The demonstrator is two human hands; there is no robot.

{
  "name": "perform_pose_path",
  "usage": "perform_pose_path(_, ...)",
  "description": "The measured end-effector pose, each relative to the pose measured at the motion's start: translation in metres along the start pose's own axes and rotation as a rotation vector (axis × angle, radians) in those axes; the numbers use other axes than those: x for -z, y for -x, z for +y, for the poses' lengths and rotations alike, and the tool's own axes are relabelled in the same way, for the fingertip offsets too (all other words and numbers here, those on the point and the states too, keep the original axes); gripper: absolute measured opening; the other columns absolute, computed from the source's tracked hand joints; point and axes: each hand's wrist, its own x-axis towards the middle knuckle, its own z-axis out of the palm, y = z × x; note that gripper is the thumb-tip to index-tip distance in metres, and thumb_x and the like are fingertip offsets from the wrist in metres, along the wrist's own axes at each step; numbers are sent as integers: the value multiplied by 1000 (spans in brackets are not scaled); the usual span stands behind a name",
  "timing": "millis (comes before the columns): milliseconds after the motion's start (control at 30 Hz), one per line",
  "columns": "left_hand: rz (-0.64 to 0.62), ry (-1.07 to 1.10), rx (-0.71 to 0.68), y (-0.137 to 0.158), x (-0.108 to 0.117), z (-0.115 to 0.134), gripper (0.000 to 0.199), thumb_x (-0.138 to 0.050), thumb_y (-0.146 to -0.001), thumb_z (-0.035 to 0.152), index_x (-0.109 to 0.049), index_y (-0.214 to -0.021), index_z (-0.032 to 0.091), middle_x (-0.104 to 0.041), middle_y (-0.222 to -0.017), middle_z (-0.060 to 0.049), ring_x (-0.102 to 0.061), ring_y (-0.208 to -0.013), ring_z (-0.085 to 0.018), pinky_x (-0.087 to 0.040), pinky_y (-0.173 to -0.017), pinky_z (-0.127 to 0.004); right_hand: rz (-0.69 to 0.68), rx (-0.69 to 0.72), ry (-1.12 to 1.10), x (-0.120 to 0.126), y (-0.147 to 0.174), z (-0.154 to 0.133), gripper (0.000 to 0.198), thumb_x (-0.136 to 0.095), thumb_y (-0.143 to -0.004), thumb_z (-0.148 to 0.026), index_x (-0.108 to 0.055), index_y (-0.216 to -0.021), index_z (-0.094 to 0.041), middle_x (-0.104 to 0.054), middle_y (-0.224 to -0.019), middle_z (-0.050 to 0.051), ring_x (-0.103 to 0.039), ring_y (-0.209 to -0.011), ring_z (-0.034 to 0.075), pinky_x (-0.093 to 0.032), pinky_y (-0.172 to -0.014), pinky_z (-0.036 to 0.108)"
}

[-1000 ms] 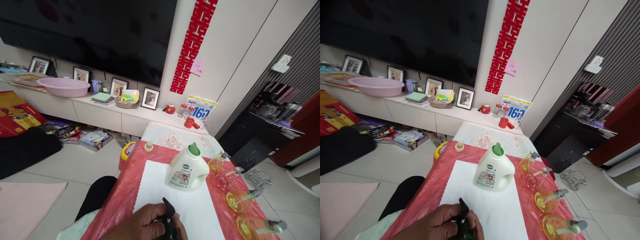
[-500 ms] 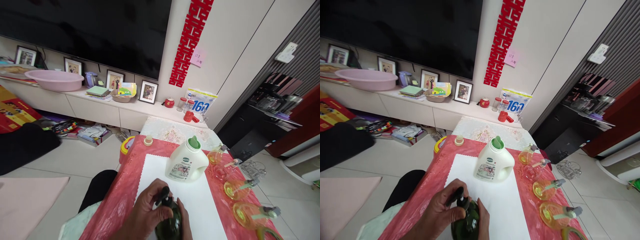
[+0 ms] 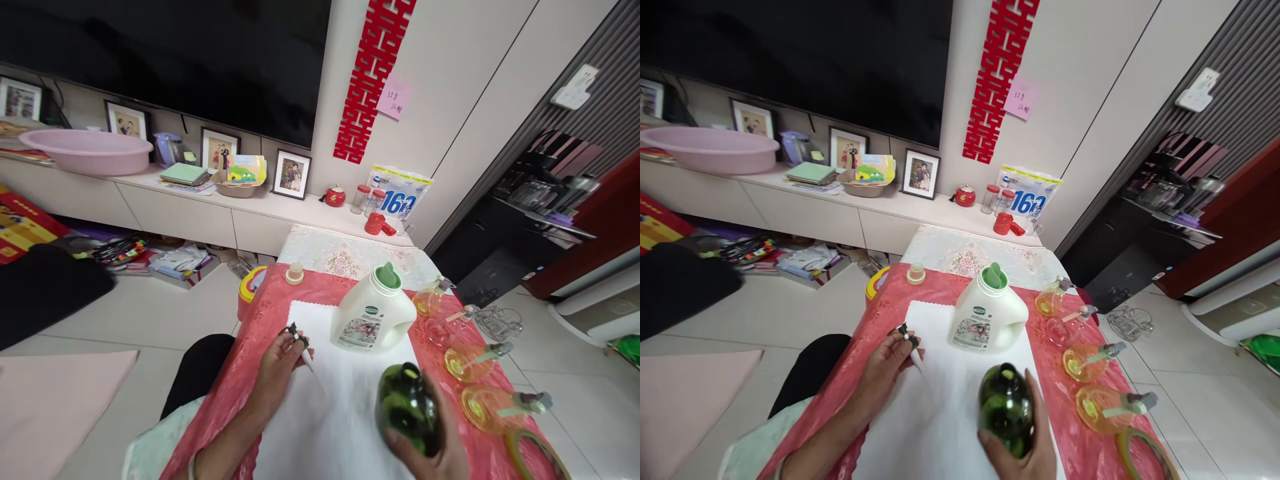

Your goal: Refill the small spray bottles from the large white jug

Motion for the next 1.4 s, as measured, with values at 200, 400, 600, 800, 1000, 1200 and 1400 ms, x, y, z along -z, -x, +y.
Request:
perform_pose_path(200, 16, -64, -48, -3, 13, -42, 53, -88, -58, 50, -66, -94, 17, -69, -91, -1, -72, -72, -18, -60, -67, -29, 152, 301, 211, 44, -58, -71, 101, -80, -68, -68, -42, -154, -29, -51, -138, 5, -58, -119, 27, -50, -102, 38)
perform_pose_path(400, -27, -126, -85, -3, 21, -48, 52, -82, -66, 54, -66, -98, 17, -70, -93, -3, -73, -77, -19, -60, -73, -32, 197, 833, 697, 64, -125, -98, 84, -62, -88, -66, -44, -152, -15, -54, -129, 13, -53, -112, 30, -48, -93, 43)
perform_pose_path(600, -49, -180, -95, -4, 23, -49, 51, -80, -69, 56, -65, -99, 18, -71, -90, -4, -73, -76, -21, -57, -71, -33, 148, 1116, 943, 58, -152, -120, 69, -53, -94, -49, -43, -150, -11, -50, -132, 16, -47, -115, 32, -45, -94, 44)
perform_pose_path(800, -77, -222, -146, -5, 28, -54, 47, -74, -79, 57, -65, -104, 18, -71, -96, -4, -71, -80, -20, -57, -73, -32, 115, 1197, 1064, 56, -161, -133, 66, -53, -91, -40, -42, -150, -10, -48, -132, 16, -46, -114, 31, -46, -92, 41)
perform_pose_path(1000, -64, -191, -133, -5, 26, -54, 51, -77, -74, 58, -65, -103, 17, -71, -92, -4, -71, -76, -19, -57, -71, -32, 112, 1269, 1154, 55, -165, -141, 63, -52, -92, -39, -42, -148, -11, -47, -130, 17, -46, -110, 30, -49, -91, 43)
perform_pose_path(1200, -53, -196, -128, -5, 24, -52, 51, -78, -72, 59, -65, -99, 18, -71, -87, -3, -72, -76, -21, -57, -70, -32, 68, 1254, 1233, 52, -164, -149, 64, -51, -89, -36, -44, -148, -11, -47, -131, 17, -45, -113, 32, -50, -92, 45)
perform_pose_path(1400, -52, -201, -131, -4, 24, -51, 52, -78, -72, 59, -66, -101, 18, -71, -92, -4, -72, -76, -21, -57, -70, -32, 64, 1266, 1264, 48, -163, -157, 63, -51, -88, -34, -46, -147, -12, -48, -131, 16, -45, -114, 33, -51, -91, 46)
